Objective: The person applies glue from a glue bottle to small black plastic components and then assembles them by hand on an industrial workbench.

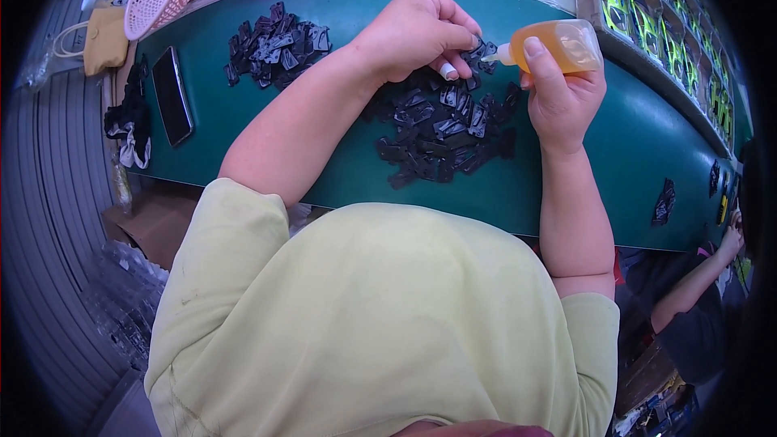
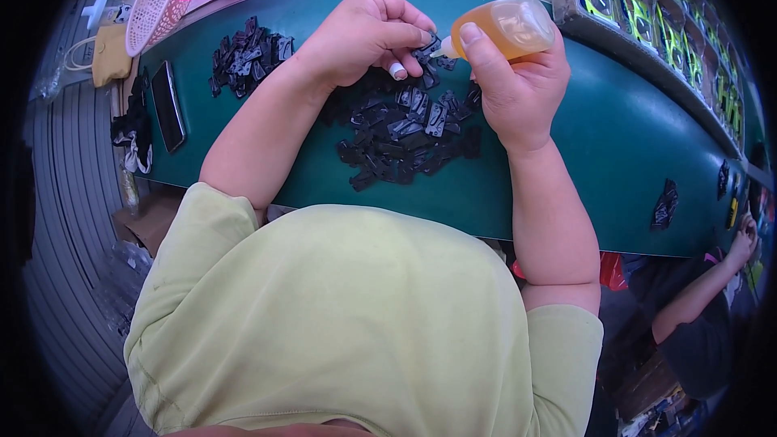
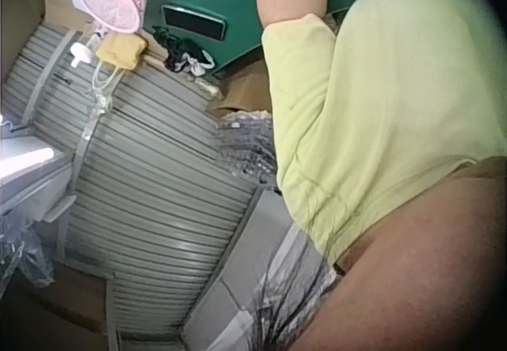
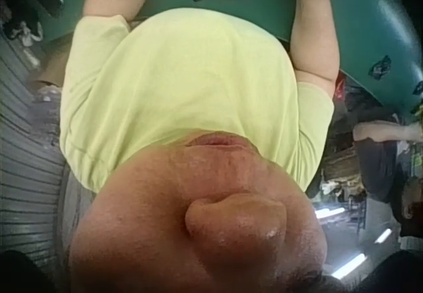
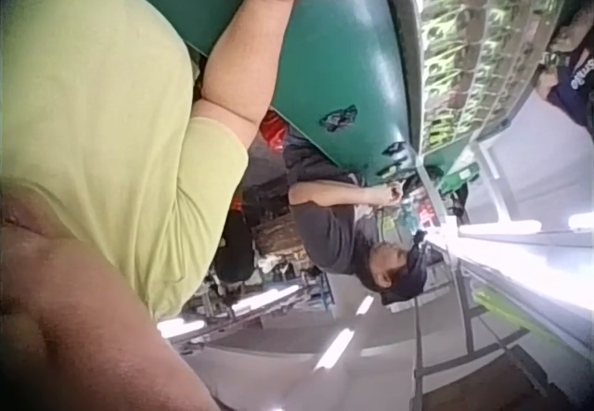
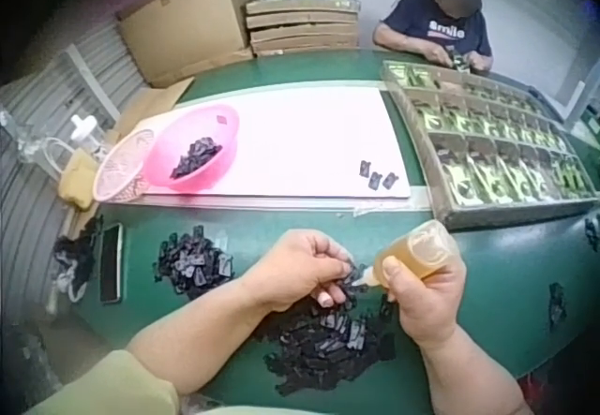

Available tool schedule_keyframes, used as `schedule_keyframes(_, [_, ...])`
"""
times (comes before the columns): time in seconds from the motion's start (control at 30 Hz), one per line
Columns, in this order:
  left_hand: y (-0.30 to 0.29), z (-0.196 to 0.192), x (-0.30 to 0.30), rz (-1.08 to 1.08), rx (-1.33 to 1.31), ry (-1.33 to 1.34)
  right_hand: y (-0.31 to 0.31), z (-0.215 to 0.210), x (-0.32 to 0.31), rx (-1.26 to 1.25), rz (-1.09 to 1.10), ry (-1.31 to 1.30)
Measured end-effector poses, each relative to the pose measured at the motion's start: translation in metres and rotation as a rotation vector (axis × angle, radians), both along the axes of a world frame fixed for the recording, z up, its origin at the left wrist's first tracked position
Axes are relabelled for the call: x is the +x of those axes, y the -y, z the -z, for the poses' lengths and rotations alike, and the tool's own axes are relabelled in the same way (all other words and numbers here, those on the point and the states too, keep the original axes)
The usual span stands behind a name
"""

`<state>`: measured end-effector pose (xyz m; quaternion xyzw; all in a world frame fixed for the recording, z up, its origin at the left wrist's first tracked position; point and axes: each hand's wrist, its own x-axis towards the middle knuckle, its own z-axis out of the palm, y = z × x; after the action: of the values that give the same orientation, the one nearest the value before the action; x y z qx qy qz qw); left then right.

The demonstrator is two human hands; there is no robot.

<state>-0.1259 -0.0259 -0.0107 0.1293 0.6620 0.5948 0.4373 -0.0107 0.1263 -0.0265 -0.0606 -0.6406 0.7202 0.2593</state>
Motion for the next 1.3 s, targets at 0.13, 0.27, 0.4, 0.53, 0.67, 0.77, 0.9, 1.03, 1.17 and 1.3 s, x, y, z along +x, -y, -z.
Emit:
schedule_keyframes(0.13, [0.000, 0.000, -0.001, 0.001, -0.005, 0.000, 0.006, -0.005, -0.002, 0.036, 0.033, 0.006])
schedule_keyframes(0.27, [0.000, 0.000, -0.002, 0.003, -0.007, -0.005, 0.002, 0.000, -0.002, 0.074, 0.018, 0.014])
schedule_keyframes(0.4, [0.001, 0.000, -0.002, 0.003, 0.007, -0.010, 0.001, 0.000, -0.005, 0.082, 0.032, -0.038])
schedule_keyframes(0.53, [-0.005, 0.002, -0.012, -0.051, 0.021, -0.049, -0.019, -0.013, -0.008, -0.292, 0.128, -0.163])
schedule_keyframes(0.67, [-0.044, -0.006, -0.055, -0.248, 0.033, -0.368, -0.022, -0.014, -0.005, -0.386, 0.194, -0.157])
schedule_keyframes(0.77, [-0.063, -0.012, -0.086, -0.240, -0.150, -0.623, -0.020, -0.014, -0.007, -0.352, 0.187, -0.131])
schedule_keyframes(0.9, [-0.066, -0.023, -0.062, -0.216, -0.296, -1.121, -0.029, -0.012, -0.005, -0.341, 0.205, -0.173])
schedule_keyframes(1.03, [-0.043, -0.030, -0.018, 0.301, -0.565, -0.991, -0.033, -0.014, -0.005, -0.353, 0.257, -0.180])
schedule_keyframes(1.17, [-0.030, -0.021, 0.008, 0.327, -0.575, -0.992, -0.028, -0.014, -0.007, -0.337, 0.244, -0.182])
schedule_keyframes(1.3, [-0.027, -0.005, 0.010, 0.271, -0.445, -0.862, -0.025, -0.013, -0.006, -0.338, 0.243, -0.174])
